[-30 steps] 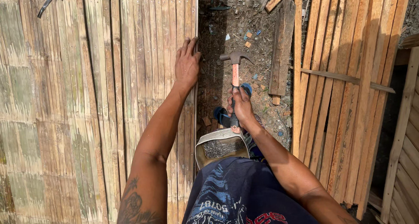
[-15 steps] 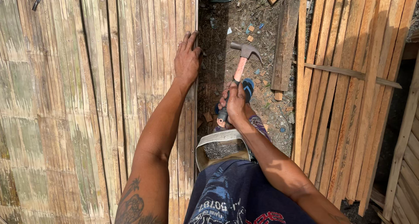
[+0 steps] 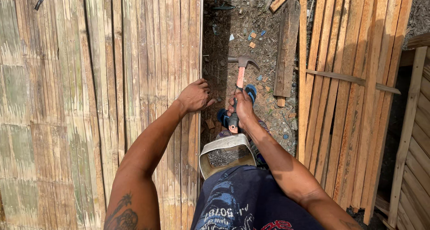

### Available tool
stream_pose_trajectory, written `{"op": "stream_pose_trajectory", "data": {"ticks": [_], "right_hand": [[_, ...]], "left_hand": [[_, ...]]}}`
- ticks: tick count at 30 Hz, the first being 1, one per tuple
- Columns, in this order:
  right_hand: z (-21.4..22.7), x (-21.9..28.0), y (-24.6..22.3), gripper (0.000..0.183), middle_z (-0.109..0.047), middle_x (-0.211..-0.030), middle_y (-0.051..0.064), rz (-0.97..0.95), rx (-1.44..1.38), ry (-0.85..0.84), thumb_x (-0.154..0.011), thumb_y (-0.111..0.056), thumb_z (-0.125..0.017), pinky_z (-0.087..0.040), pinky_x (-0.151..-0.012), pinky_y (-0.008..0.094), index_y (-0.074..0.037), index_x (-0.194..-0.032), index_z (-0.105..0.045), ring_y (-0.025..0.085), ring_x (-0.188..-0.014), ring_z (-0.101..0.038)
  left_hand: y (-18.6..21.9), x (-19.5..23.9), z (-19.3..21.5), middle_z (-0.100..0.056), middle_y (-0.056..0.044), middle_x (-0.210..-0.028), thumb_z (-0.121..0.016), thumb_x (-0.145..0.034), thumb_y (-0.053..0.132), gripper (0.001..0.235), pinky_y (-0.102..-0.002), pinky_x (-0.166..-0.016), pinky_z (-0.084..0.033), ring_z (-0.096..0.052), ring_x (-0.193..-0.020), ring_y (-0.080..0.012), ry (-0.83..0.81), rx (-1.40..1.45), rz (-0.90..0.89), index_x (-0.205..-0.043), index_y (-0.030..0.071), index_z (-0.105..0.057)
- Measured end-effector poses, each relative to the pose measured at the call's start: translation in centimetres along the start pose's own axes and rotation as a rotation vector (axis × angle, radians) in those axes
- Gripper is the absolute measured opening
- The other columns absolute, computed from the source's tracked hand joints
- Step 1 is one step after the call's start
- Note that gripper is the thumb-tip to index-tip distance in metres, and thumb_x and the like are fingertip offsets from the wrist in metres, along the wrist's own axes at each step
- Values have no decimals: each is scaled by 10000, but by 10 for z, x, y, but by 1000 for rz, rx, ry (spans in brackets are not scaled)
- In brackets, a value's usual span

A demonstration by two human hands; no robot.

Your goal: The person uses a hammer to drive nails into a large bamboo panel. They also use a machete to cut a wire and a hand saw to trim a bamboo strip. The work is performed outdoors on a dirt ground with scattered wood pieces.

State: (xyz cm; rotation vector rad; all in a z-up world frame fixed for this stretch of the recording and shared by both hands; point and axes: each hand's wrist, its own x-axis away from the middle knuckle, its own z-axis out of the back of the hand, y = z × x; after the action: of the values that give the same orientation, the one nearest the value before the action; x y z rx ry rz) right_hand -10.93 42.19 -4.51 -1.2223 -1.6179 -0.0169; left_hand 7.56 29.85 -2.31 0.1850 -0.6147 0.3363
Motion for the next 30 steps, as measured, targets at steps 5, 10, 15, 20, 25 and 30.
{"op": "stream_pose_trajectory", "data": {"ticks": [5, 10, 15, 20, 25, 30], "right_hand": [[-12, 22, -2, 238, -456, -719, 21, 125, 8, 6, -1103, -318, -365, -424, -456, 327, -107, -1100, -476, 128, -506, -439], [-36, 12, 1, 191, -468, -711, 28, 204, -182, 118, -1071, -313, -351, -449, -442, 346, -144, -1064, -439, 144, -478, -444], [-43, 4, -1, 262, -467, -719, 13, 57, 9, -67, -1128, -333, -389, -429, -476, 327, -99, -1102, -505, 117, -519, -439], [-61, -1, -5, 210, -472, -716, 10, 117, -233, 93, -1088, -324, -388, -457, -483, 340, -126, -1067, -455, 129, -520, -452], [-54, 4, -16, 265, -510, -776, 31, 167, -73, -13, -1094, -345, -446, -459, -514, 342, -96, -1120, -531, 134, -574, -492], [-60, 2, -5, 243, -458, -716, 18, 63, -202, -55, -1096, -350, -442, -444, -488, 321, -112, -1075, -486, 127, -528, -451]], "left_hand": [[2, 9, 7, -728, -23, -869, -260, -1097, 536, 761, -346, -1144, -337, -573, -973, -157, 98, 9, 6, -603, 147, -690], [0, 7, -3, -731, -5, -824, -385, -1045, 479, 625, -363, -1068, -373, -578, -941, -165, 353, 98, -54, -628, 136, -701], [-1, 3, -9, -732, -4, -821, -424, -1063, 465, 601, -342, -1043, -378, -582, -930, -157, 230, 50, -36, -636, 152, -708], [-6, -1, -9, -730, -4, -808, -483, -973, 440, 453, -363, -1007, -384, -593, -926, -162, 341, 88, -45, -690, 168, -710], [-3, 4, 0, -743, -2, -882, -449, -1046, 460, 538, -332, -1048, -377, -597, -1019, -152, 234, 83, -2, -700, 161, -733], [-4, 8, 7, -728, -16, -903, -509, -919, 489, 432, -361, -1022, -366, -588, -1008, -165, 162, 103, -21, -703, 193, -738]]}}
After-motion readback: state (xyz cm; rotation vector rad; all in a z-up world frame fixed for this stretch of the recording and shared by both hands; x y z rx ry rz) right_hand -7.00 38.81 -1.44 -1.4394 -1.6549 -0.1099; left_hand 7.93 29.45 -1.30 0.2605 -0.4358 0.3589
